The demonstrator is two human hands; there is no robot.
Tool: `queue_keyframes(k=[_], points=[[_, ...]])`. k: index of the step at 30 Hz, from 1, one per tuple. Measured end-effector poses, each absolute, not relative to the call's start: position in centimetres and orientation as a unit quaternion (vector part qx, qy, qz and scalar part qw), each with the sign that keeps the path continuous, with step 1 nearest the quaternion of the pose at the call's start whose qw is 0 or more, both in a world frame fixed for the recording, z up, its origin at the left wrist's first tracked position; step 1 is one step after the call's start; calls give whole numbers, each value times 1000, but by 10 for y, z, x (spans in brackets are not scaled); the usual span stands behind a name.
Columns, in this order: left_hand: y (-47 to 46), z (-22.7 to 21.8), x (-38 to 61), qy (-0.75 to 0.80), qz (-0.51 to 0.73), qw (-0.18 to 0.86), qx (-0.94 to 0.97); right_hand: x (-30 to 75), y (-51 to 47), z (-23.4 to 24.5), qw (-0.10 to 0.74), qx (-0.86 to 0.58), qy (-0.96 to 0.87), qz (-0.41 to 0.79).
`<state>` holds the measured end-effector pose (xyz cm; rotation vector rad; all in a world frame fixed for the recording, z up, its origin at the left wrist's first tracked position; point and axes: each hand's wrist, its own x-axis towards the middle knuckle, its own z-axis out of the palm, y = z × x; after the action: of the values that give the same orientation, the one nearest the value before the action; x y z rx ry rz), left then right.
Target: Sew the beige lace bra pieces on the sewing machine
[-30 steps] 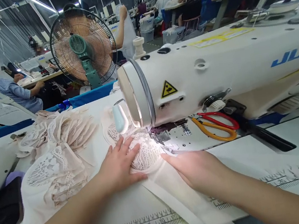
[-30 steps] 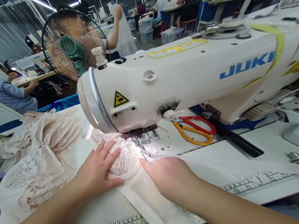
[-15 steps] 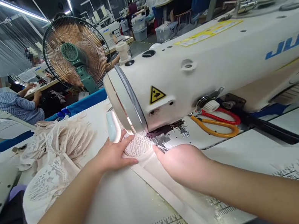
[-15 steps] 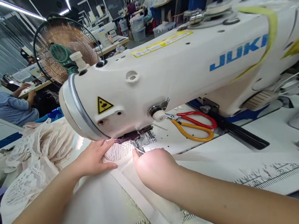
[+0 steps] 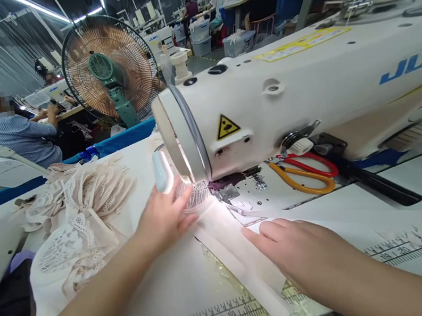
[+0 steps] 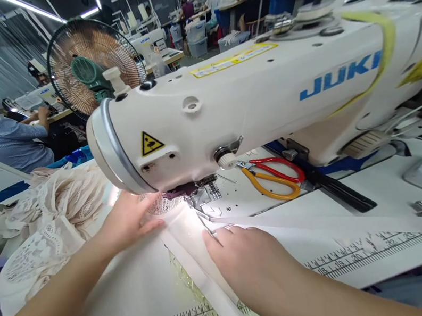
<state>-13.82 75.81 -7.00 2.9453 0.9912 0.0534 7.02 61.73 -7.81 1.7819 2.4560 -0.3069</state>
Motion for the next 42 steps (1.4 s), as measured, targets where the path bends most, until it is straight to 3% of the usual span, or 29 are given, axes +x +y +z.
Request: queue_keyframes(k=[3,6,12,24,37,42], points=[[708,-80,-132,210,127,23,969,91,596,-99,-80,517,851,-52],[672,-94,-124,120,137,44,982,104,584,-114,-142,479,864,-55],[669,-108,-123,117,77,31,990,105,585,-126,-130,482,864,-73],[703,-107,-129,91,74,35,993,102,606,-121,-143,490,859,-45],[749,-103,-130,42,85,89,992,98,627,-117,-67,521,850,-37],[767,-101,-130,30,100,102,989,91,639,-106,61,524,848,-54]])
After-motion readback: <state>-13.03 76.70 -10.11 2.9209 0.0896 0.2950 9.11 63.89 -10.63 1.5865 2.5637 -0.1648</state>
